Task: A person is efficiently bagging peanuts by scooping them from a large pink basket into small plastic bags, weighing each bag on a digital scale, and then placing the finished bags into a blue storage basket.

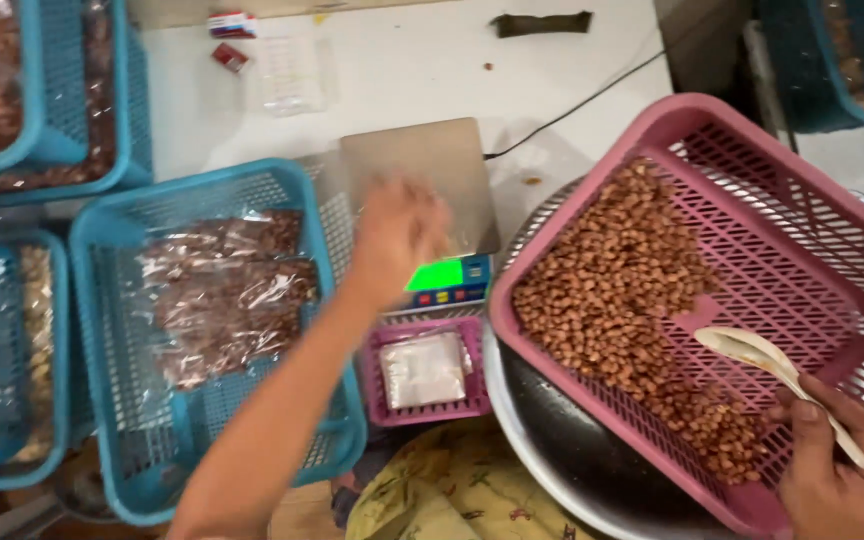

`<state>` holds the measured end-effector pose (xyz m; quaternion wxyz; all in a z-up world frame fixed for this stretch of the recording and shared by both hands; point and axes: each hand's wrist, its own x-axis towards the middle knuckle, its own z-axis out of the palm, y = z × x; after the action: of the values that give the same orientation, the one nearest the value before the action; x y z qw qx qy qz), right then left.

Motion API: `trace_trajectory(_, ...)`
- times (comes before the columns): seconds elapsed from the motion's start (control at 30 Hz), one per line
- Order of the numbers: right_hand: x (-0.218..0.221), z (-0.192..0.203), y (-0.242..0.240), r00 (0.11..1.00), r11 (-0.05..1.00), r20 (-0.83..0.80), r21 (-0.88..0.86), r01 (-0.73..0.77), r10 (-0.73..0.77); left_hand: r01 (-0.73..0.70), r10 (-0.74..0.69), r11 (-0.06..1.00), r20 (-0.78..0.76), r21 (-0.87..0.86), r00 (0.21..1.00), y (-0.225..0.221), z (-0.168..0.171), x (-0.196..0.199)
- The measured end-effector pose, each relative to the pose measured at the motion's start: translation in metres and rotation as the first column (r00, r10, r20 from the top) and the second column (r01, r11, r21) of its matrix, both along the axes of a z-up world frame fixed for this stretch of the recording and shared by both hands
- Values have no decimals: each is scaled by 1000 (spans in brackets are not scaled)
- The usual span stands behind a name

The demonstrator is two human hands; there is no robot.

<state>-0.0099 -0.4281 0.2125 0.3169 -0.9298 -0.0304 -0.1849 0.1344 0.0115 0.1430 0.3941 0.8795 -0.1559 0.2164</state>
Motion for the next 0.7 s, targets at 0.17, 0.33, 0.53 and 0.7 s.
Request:
trace_trajectory(0.17,0,5,19,1000,998,-8,56,-25,25,-6,48,994,-390,107,920,55,-17,64)
trace_trajectory(0.33,-3,10,25,999,1000,-30,-7,-19,19,3,-20,998,-295,-58,955,63,-10,59)
trace_trajectory(0.53,-2,-38,-16,989,1000,-147,-15,3,-5,-196,224,964,148,-180,963,109,51,-12)
trace_trajectory(0.7,-2,-36,20,980,997,-187,6,76,-73,-93,516,810,-628,579,582,163,112,-105)
